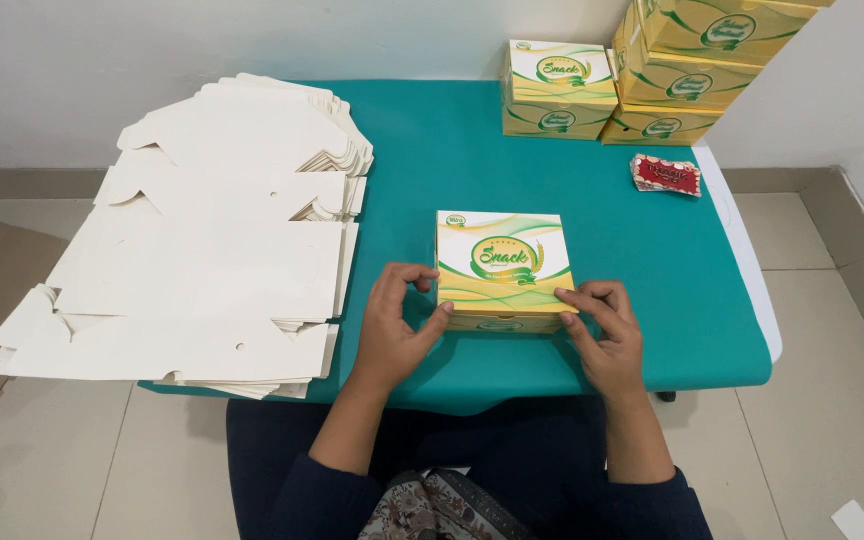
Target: The person assembles a flat, pre-cut cardboard sheet into a small rectangular box by folding the sides and tucking the flaps into place. The person repeats this process with a second sheet, stacking the finished boxes on the table.
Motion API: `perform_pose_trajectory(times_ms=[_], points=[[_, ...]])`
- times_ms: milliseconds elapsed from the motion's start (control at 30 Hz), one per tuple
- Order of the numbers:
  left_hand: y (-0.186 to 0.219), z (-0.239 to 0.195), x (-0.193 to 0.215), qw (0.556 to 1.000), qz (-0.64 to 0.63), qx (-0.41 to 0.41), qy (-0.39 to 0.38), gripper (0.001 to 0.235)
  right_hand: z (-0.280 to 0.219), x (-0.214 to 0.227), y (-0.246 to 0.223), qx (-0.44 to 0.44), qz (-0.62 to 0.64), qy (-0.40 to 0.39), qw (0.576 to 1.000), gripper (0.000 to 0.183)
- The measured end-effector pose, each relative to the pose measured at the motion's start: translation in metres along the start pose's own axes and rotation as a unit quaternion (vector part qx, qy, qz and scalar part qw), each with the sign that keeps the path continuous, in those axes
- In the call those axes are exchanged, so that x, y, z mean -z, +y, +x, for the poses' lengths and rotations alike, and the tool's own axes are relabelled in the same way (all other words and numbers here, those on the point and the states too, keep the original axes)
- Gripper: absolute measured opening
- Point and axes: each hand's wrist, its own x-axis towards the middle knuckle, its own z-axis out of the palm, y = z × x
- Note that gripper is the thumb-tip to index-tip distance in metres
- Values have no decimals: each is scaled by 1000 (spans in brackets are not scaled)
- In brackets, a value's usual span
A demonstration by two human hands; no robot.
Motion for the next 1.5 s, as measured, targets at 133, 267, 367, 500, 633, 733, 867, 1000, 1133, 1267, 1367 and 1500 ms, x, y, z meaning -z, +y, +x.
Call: perform_pose_trajectory(times_ms=[133,267,367,500,633,733,867,1000,1133,1267,1367,1500], points=[[-4,-2,-4,1000,-23,9,-4,25,3,-2,-7,6,0,13,1000,25],[2,1,-1,998,-57,-5,-26,14,6,-4,-15,26,16,34,999,20],[-1,2,-2,992,-112,33,-48,12,4,-5,-18,16,-6,34,999,20],[-22,-2,-11,946,-285,137,-76,37,2,-9,-25,25,-47,43,998,20],[-10,3,-6,918,-332,194,-93,53,2,-13,-33,19,-68,41,997,17],[-8,3,-9,926,-306,205,-83,59,2,-16,-37,11,-79,34,996,20],[0,7,-9,943,-265,170,-103,67,2,-18,-36,26,-120,38,992,17],[12,7,-5,932,-273,183,-156,70,-2,-19,-34,28,-142,51,988,16],[23,8,-2,930,-270,179,-173,70,-2,-22,-40,21,-141,60,988,16],[26,6,-3,945,-225,157,-176,71,-2,-26,-57,4,-177,58,982,17],[17,-6,-6,961,-193,132,-146,71,-14,-30,-55,-3,-196,45,980,24],[12,-13,-8,967,-199,109,-116,76,-16,-26,-50,-33,-184,30,982,19]])
